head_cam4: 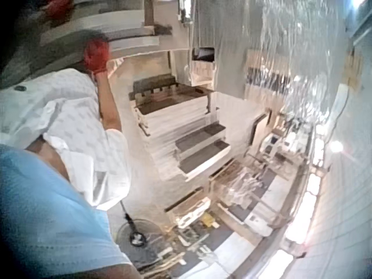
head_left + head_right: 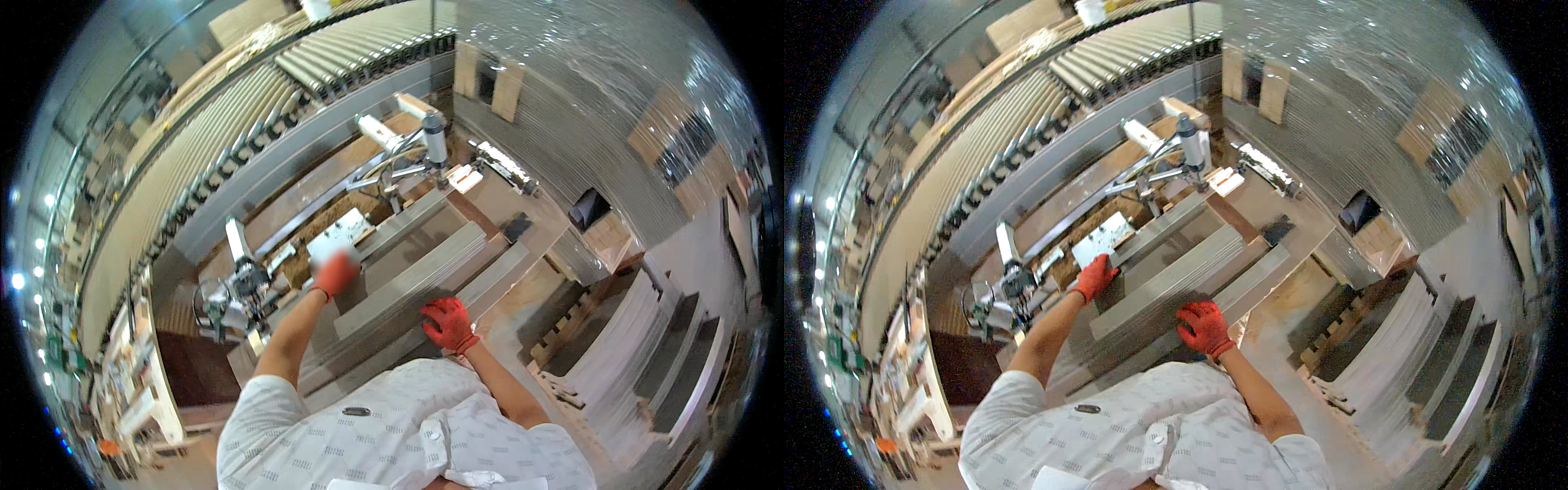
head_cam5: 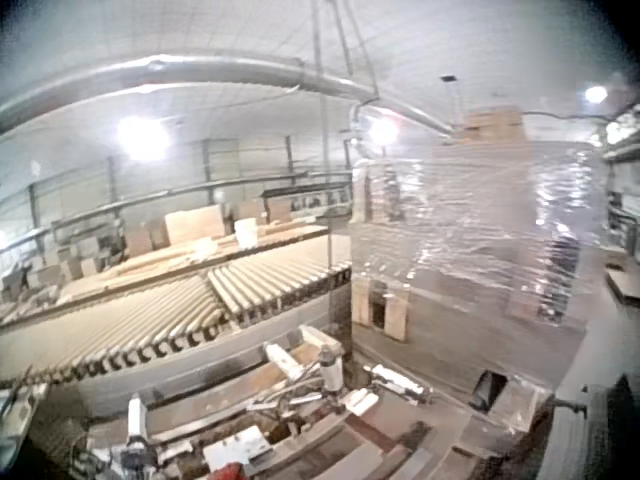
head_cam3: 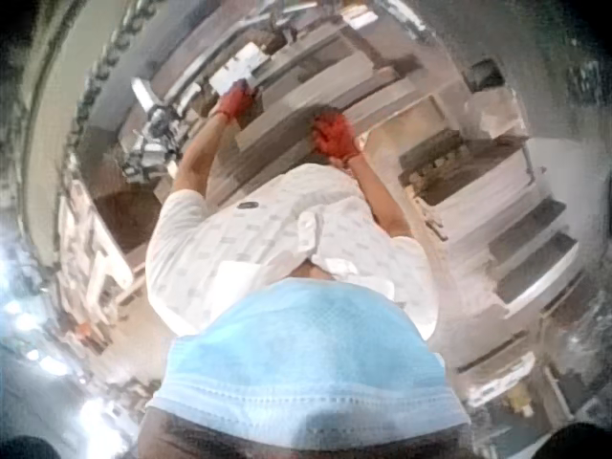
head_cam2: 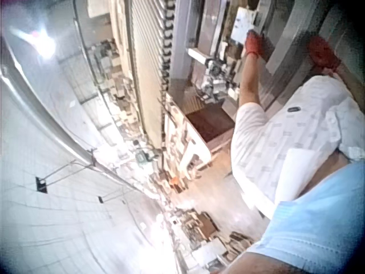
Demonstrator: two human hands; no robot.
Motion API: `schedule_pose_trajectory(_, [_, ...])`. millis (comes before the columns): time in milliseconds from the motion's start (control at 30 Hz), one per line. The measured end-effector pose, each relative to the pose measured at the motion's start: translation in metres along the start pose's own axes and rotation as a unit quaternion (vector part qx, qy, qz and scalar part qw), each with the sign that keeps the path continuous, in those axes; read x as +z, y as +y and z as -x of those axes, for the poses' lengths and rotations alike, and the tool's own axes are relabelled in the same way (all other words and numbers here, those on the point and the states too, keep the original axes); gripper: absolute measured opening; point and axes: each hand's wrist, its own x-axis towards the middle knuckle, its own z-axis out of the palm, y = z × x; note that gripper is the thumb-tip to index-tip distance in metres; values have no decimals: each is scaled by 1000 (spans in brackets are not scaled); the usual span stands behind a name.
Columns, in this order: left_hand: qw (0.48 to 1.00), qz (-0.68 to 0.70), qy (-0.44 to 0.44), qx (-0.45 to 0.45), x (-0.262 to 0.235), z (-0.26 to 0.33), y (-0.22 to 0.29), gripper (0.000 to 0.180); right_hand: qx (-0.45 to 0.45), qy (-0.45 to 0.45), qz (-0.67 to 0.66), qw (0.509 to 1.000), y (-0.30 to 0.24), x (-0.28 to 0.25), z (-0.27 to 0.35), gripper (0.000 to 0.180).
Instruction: The person picks up long wooden boards and feeds them individually into a woodworking machine.
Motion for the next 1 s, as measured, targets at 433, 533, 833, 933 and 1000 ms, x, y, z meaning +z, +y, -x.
schedule_pose_trajectory(433, [994, 82, 49, 51, 20, -9, -30, 62, -43, -33, 84, 995, 3, 1, 12, 31])
schedule_pose_trajectory(533, [994, 19, 73, 74, 18, -3, -56, 62, -54, -30, 89, 994, -1, 4, 8, 28])
schedule_pose_trajectory(833, [974, 75, 110, 181, -6, 29, -45, 56, -80, -4, 72, 994, -5, 8, 5, 25])
schedule_pose_trajectory(933, [958, 118, 151, 212, -45, 53, 43, 55, -51, -26, 80, 995, 10, 7, 15, 29])
schedule_pose_trajectory(1000, [962, 139, 145, 182, -84, 85, 82, 55, -50, -57, 92, 993, 13, 7, 17, 36])
